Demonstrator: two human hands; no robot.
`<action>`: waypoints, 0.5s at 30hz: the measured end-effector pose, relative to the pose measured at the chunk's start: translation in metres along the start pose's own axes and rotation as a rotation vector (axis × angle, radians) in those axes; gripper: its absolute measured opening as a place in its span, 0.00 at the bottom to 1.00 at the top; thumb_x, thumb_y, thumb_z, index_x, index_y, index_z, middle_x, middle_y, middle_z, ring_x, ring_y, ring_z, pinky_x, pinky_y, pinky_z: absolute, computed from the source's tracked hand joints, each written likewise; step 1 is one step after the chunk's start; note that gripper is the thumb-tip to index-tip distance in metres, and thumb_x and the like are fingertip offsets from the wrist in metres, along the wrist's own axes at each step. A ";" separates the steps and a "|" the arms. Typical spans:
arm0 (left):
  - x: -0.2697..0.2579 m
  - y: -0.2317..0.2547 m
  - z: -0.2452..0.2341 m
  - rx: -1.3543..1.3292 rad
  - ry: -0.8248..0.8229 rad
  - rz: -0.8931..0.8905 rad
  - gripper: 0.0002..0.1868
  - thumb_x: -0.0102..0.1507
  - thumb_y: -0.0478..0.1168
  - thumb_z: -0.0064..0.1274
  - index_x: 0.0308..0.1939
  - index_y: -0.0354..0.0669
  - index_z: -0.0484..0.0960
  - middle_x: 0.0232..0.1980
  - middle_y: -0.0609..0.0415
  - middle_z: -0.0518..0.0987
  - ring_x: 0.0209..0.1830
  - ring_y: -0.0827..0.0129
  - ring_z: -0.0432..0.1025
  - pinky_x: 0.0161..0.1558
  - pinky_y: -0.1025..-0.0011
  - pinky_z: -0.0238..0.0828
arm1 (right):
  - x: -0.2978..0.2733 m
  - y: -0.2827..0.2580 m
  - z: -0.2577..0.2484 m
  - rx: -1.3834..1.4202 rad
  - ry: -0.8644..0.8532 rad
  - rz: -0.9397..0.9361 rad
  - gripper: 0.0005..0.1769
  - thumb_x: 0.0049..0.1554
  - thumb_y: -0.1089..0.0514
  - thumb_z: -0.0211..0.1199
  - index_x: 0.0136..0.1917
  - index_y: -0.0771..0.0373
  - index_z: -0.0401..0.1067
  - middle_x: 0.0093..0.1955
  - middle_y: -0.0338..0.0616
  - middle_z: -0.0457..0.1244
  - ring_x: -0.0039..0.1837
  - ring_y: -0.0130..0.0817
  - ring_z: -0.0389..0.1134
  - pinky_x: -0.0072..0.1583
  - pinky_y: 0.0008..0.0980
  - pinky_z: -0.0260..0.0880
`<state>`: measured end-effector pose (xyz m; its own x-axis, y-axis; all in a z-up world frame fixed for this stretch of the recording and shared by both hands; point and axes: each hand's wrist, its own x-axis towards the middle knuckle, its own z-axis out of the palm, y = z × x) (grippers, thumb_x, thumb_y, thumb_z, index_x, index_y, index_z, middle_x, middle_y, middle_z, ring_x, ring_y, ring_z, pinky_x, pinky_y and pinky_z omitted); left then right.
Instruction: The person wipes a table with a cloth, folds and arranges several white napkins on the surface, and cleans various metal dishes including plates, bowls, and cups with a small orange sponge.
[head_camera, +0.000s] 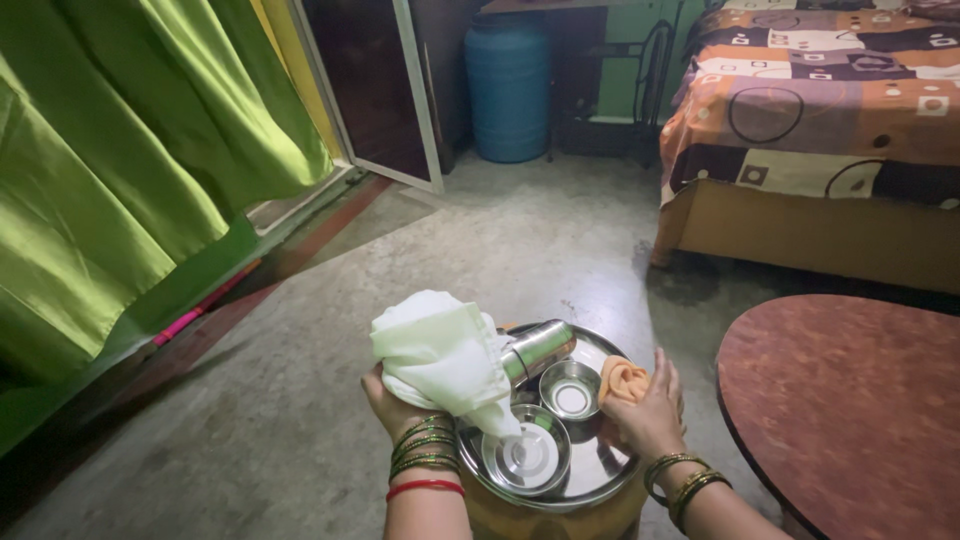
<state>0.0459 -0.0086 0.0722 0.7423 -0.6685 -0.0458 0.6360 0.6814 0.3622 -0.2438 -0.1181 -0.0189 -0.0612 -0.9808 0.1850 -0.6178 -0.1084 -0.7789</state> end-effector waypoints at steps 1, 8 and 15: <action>-0.001 0.001 0.005 0.000 -0.002 0.002 0.24 0.66 0.49 0.37 0.51 0.33 0.79 0.51 0.42 0.80 0.51 0.52 0.77 0.54 0.52 0.75 | -0.002 -0.006 -0.004 -0.032 0.021 -0.076 0.64 0.36 0.50 0.76 0.80 0.61 0.47 0.78 0.55 0.43 0.77 0.56 0.48 0.72 0.45 0.51; -0.019 0.003 0.038 -0.068 -0.157 -0.062 0.26 0.64 0.52 0.38 0.52 0.33 0.80 0.51 0.42 0.81 0.51 0.53 0.77 0.54 0.55 0.76 | 0.003 0.020 -0.013 0.019 -0.291 -0.155 0.28 0.57 0.47 0.57 0.68 0.58 0.69 0.74 0.50 0.58 0.76 0.45 0.60 0.75 0.38 0.57; -0.074 -0.015 0.089 0.110 -0.092 -0.414 0.34 0.61 0.59 0.38 0.58 0.38 0.79 0.55 0.42 0.82 0.53 0.53 0.76 0.54 0.56 0.75 | 0.005 -0.053 -0.062 0.558 -0.354 -0.018 0.44 0.61 0.26 0.46 0.64 0.67 0.75 0.65 0.57 0.65 0.68 0.48 0.65 0.70 0.43 0.61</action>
<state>-0.0374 0.0039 0.1532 0.4048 -0.9056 -0.1264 0.8458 0.3183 0.4282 -0.2599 -0.1069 0.0604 0.2651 -0.9619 0.0667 -0.1118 -0.0993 -0.9888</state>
